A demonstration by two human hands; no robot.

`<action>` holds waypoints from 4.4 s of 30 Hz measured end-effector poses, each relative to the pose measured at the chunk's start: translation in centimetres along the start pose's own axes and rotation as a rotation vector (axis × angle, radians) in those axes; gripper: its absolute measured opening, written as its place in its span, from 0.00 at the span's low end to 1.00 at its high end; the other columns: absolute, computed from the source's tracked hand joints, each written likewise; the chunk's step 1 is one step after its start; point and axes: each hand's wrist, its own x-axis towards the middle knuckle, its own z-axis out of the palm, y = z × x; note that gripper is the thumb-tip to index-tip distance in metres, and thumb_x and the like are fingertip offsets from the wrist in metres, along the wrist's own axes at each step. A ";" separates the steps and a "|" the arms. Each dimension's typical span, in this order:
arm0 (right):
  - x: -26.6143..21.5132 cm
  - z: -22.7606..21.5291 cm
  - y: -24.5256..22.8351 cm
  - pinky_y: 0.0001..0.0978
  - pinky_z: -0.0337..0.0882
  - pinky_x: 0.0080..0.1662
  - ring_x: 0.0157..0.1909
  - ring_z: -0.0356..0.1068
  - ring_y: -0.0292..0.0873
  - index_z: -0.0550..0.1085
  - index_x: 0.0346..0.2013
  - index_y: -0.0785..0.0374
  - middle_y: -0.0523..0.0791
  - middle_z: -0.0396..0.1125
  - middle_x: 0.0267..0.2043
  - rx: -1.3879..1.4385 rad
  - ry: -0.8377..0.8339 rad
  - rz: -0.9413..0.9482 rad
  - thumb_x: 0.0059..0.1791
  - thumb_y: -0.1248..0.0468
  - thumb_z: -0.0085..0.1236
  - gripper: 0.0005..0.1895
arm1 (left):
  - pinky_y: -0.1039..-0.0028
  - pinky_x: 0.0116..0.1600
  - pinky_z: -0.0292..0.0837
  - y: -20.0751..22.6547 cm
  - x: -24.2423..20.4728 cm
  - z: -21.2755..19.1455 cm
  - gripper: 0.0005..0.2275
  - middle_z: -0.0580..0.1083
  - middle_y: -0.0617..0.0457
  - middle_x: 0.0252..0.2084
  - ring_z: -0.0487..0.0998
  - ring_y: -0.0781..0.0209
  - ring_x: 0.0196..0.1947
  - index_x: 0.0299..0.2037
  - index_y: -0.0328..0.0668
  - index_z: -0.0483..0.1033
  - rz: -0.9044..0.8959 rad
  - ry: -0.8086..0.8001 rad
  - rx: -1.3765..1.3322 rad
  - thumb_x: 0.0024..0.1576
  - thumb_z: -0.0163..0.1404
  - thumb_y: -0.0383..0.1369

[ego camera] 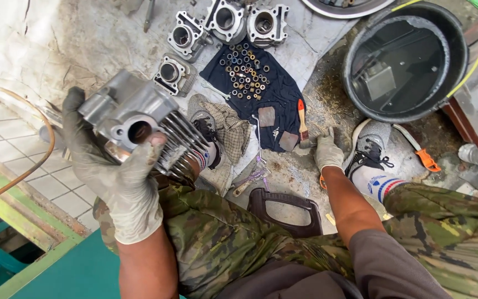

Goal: The person is cleaning motorcycle engine cylinder blocks and heads by wiping them with a cloth.

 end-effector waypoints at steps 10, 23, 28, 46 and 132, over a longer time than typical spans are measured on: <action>-12.4 -8.7 -5.6 0.32 0.62 0.18 0.17 0.58 0.37 0.76 0.48 0.64 0.50 0.67 0.28 0.322 -0.402 0.278 0.54 0.28 0.32 0.43 | 0.60 0.84 0.62 -0.3 0.6 0.1 0.45 0.64 0.43 0.71 0.65 0.47 0.75 0.72 0.36 0.57 -0.044 -0.030 -0.026 0.45 0.65 0.47; -9.4 -9.6 -14.4 0.26 0.75 0.42 0.35 0.73 0.40 0.76 0.54 0.62 0.47 0.75 0.39 1.208 -0.163 -0.160 0.48 0.70 0.53 0.19 | 0.56 0.87 0.57 1.2 -0.3 -3.0 0.45 0.63 0.44 0.74 0.62 0.47 0.78 0.72 0.38 0.58 0.080 0.203 -0.029 0.49 0.68 0.50; -14.4 -18.6 -14.3 0.25 0.52 0.21 0.17 0.53 0.33 0.79 0.39 0.54 0.39 0.59 0.19 1.287 -0.082 -0.267 0.46 0.70 0.47 0.15 | 0.44 0.85 0.66 5.3 -3.7 -4.8 0.44 0.64 0.39 0.73 0.66 0.39 0.76 0.73 0.35 0.55 0.264 0.352 0.085 0.51 0.63 0.52; -44.9 -33.2 -11.9 0.22 0.71 0.47 0.50 0.76 0.37 0.77 0.58 0.52 0.41 0.73 0.52 0.289 0.907 -1.278 0.55 0.63 0.54 0.16 | 0.42 0.69 0.74 5.5 -14.0 -2.2 0.44 0.59 0.34 0.68 0.67 0.34 0.68 0.70 0.35 0.58 0.347 0.426 0.236 0.52 0.58 0.60; -43.6 -35.0 -11.4 0.39 0.70 0.34 0.35 0.70 0.44 0.66 0.67 0.41 0.34 0.69 0.54 -0.347 0.991 -1.115 0.51 0.47 0.52 0.28 | 0.38 0.66 0.73 6.9 -13.7 0.7 0.39 0.63 0.32 0.61 0.70 0.27 0.61 0.63 0.29 0.63 0.368 0.338 0.425 0.54 0.61 0.56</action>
